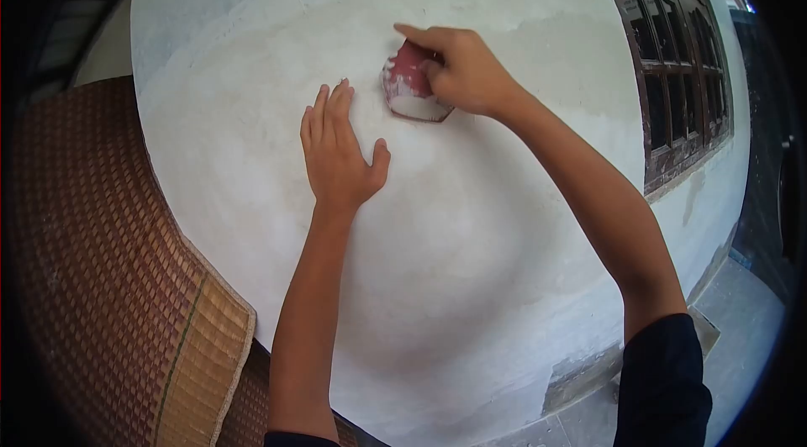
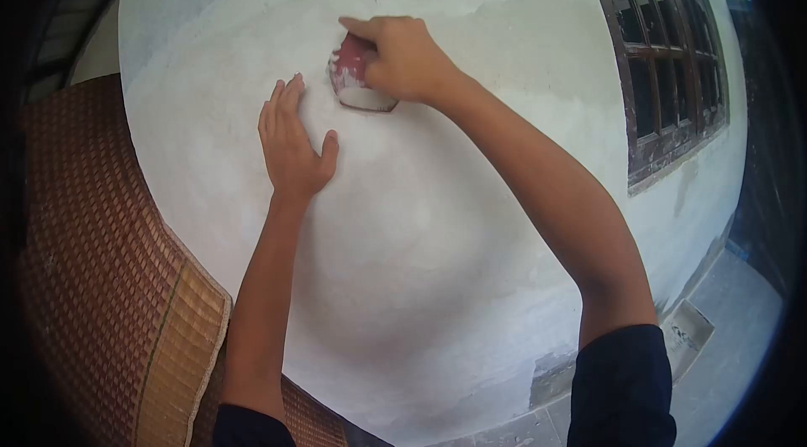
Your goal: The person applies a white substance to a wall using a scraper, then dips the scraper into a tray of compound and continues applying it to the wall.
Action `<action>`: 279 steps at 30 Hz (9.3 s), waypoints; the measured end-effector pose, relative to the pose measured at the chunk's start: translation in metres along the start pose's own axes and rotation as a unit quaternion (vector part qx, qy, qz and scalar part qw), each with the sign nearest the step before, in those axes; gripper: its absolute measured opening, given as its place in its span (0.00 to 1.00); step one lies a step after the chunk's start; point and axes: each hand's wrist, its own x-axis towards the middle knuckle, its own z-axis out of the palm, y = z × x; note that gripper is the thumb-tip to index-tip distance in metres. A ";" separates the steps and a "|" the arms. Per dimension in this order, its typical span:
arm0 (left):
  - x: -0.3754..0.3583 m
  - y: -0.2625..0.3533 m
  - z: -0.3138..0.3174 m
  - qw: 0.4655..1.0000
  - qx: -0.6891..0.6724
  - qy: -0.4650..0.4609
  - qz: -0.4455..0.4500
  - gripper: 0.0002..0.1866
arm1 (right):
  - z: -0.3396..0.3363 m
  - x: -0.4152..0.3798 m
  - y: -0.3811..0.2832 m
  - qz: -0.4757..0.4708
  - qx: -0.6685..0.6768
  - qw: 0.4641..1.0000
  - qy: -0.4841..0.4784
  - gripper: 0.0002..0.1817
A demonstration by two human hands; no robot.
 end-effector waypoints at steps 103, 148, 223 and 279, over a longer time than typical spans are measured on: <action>-0.002 0.002 0.003 1.000 -0.008 0.012 0.020 0.35 | 0.003 -0.014 0.010 0.102 -0.104 0.951 0.273 0.29; -0.108 0.451 0.117 0.829 -0.526 -0.160 -0.098 0.14 | -0.308 -0.379 0.046 0.507 -0.036 0.815 0.277 0.17; -0.351 0.960 0.320 0.554 -0.535 -0.600 -0.218 0.30 | -0.564 -0.951 0.276 0.807 -0.108 0.418 0.402 0.12; -0.400 1.004 0.302 0.275 -0.217 -0.632 -0.691 0.45 | -0.611 -0.976 0.387 0.655 -0.320 0.673 -0.125 0.13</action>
